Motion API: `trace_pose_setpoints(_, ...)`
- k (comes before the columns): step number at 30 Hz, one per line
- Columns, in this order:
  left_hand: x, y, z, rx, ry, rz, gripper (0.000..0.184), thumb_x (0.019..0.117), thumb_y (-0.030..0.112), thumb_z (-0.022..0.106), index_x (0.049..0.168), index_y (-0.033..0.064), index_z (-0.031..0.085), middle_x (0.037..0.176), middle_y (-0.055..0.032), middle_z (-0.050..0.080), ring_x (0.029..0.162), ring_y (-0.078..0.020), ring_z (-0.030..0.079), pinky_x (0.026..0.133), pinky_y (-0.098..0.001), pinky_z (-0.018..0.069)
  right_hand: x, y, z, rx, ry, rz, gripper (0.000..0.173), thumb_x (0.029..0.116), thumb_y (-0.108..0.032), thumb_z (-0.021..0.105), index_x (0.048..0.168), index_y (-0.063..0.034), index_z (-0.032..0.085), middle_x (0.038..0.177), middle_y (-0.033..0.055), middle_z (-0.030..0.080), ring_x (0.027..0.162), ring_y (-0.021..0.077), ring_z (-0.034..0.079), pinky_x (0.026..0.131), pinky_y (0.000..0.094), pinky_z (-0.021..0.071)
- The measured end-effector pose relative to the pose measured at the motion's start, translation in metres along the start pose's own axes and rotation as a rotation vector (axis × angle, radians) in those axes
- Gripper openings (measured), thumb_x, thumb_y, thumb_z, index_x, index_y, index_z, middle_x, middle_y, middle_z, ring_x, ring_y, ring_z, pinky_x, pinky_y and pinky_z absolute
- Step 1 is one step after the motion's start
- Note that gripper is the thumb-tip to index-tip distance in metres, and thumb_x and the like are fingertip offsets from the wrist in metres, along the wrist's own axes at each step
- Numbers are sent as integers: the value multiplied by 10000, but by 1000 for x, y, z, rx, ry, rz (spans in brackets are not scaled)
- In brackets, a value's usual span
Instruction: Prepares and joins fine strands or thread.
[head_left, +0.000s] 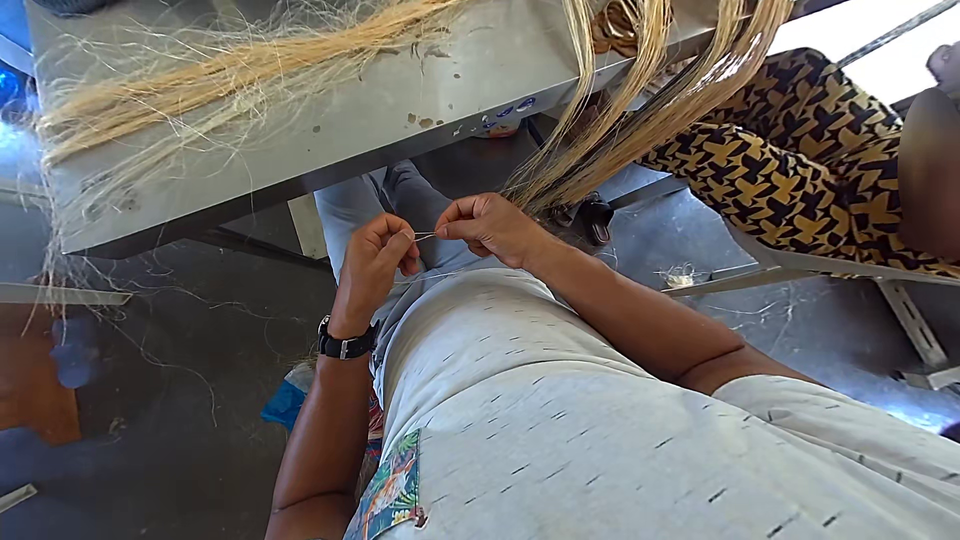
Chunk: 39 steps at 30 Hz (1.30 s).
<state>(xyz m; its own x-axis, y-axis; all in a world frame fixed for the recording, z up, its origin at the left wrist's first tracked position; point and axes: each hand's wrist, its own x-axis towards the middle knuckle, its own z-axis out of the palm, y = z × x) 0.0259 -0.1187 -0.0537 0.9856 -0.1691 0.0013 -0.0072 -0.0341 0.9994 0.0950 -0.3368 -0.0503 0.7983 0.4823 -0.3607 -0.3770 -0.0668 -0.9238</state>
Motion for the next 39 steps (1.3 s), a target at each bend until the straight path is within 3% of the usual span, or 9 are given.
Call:
trace_pose_setpoints(5,-1,1,-7,81,12,-14,140,1039,154,494,989,100,613,728,-47,649,557,-123,607,513,-240,521,-2,0,-3,-16,-10,-14,30,951,-52,711,945,-23,716,673,-2,591,455,27,380,411,183,303)
trace_pose_setpoints(9,-1,1,-10,127,18,-5,120,1042,131,513,1006,80,616,760,-48,652,586,-127,629,547,-252,558,-4,-1,-4,-27,-17,-28,42,965,-41,684,959,-20,719,661,-7,577,451,25,374,412,180,304)
trace_pose_setpoints(12,0,2,-13,298,63,36,152,1045,169,553,1144,88,635,918,-58,692,661,-131,649,578,-273,565,-5,-3,-6,-86,-14,-68,53,971,-39,671,962,-20,720,654,-7,562,458,34,380,423,186,314)
trace_pose_setpoints(14,2,5,-14,467,83,74,276,1041,242,564,1275,109,627,1128,-59,688,825,-140,679,676,-319,584,-5,-3,-6,-131,7,-104,50,965,-40,679,951,-22,724,641,-10,555,468,39,398,433,192,328)
trace_pose_setpoints(16,5,7,-11,587,93,149,301,1028,260,584,1279,105,644,1202,-66,666,918,-145,668,718,-331,571,-4,-2,-4,-149,14,-126,46,962,-39,685,947,-22,726,638,-13,563,472,34,408,438,190,332)
trace_pose_setpoints(20,10,7,3,702,28,249,212,996,195,618,1161,89,699,1192,-75,664,1007,-164,668,810,-368,594,-3,-1,1,-162,0,-151,55,964,-52,689,953,-18,732,642,-5,582,472,34,421,437,194,341)
trace_pose_setpoints(23,13,2,11,752,47,259,140,981,139,606,1076,95,699,1104,-51,680,958,-144,669,786,-355,586,-3,1,2,-180,-2,-162,66,967,-78,693,958,-29,737,632,-4,580,470,46,426,441,210,349)
trace_pose_setpoints(30,13,-4,14,837,65,240,114,967,127,611,1033,84,693,1011,-61,690,886,-170,679,742,-388,584,-12,-1,4,-296,-10,-162,97,1006,-80,633,1000,-39,721,633,9,546,497,74,442,450,213,348)
trace_pose_setpoints(39,14,-5,10,844,47,231,91,964,139,627,1014,100,692,969,-39,677,802,-144,661,680,-354,577,-11,1,2,-399,-66,-200,147,1020,-105,618,938,-45,724,615,0,543,504,71,446,465,220,354)
